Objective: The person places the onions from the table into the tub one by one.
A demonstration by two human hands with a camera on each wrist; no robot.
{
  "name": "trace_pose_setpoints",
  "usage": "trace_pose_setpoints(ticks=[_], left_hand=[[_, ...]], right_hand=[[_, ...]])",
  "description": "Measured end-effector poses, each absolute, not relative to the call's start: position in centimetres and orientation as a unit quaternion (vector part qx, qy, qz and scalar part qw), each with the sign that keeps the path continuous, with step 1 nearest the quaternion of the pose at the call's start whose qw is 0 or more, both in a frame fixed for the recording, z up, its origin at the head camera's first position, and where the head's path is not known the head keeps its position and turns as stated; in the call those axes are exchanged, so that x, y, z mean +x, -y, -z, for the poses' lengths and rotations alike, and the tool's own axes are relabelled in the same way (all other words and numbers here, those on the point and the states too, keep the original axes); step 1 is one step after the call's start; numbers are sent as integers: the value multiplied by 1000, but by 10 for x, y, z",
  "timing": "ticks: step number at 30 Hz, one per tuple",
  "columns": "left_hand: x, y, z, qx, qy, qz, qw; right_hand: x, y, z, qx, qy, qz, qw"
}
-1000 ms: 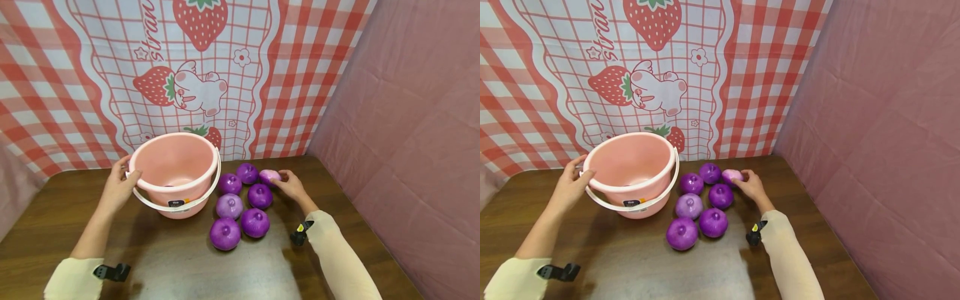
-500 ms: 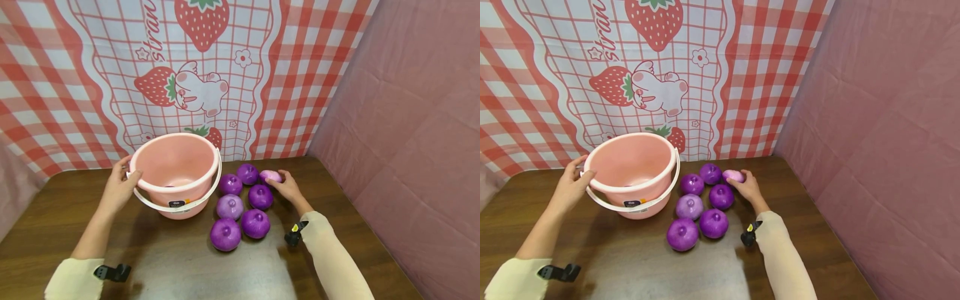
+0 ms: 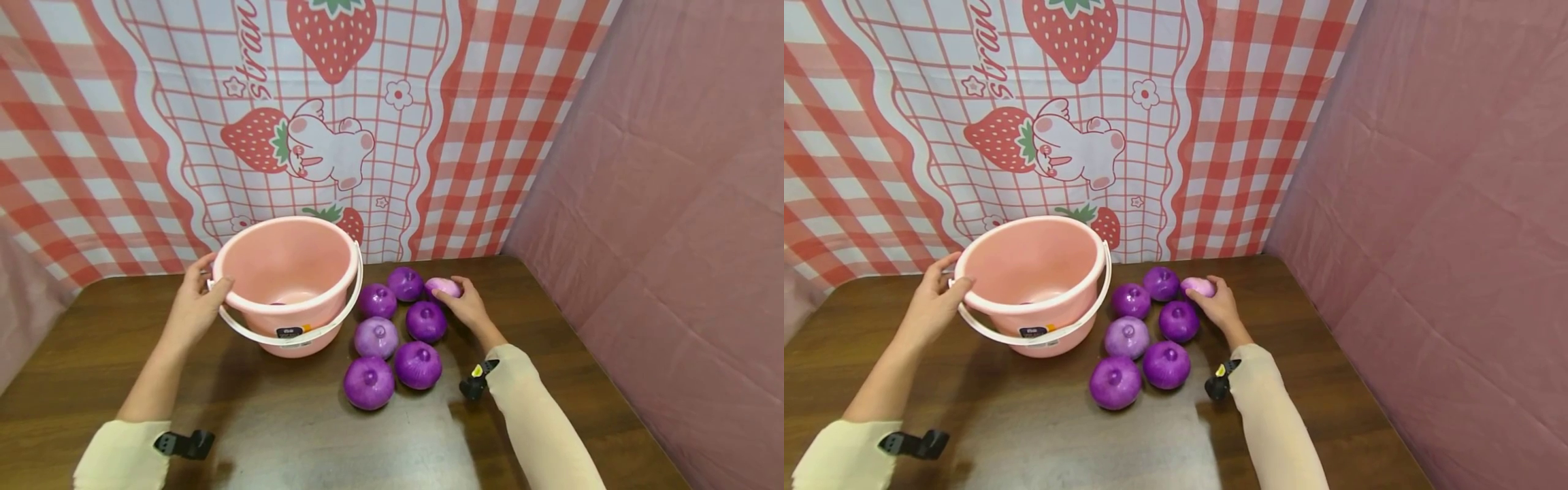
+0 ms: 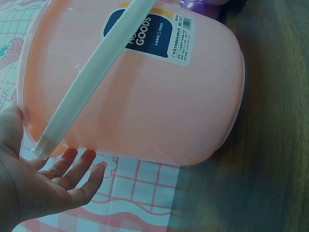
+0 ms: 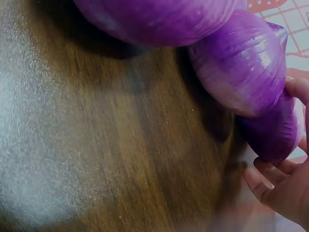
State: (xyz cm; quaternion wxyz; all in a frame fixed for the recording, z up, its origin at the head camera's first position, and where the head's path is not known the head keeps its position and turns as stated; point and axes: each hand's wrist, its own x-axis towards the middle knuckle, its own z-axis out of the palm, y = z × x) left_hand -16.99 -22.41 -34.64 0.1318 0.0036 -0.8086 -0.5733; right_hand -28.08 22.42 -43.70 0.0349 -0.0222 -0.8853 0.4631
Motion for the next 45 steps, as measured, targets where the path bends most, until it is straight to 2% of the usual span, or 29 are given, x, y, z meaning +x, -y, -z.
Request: trace_pose_setpoints(ticks=[15,45], left_hand=[[-171,224,347,-1,814,566,132],[-172,227,347,-3,813,570,119]], right_hand=[[-276,-229,427,-30,875,-480,51],[-267,-243,384,28,897,-434,78]])
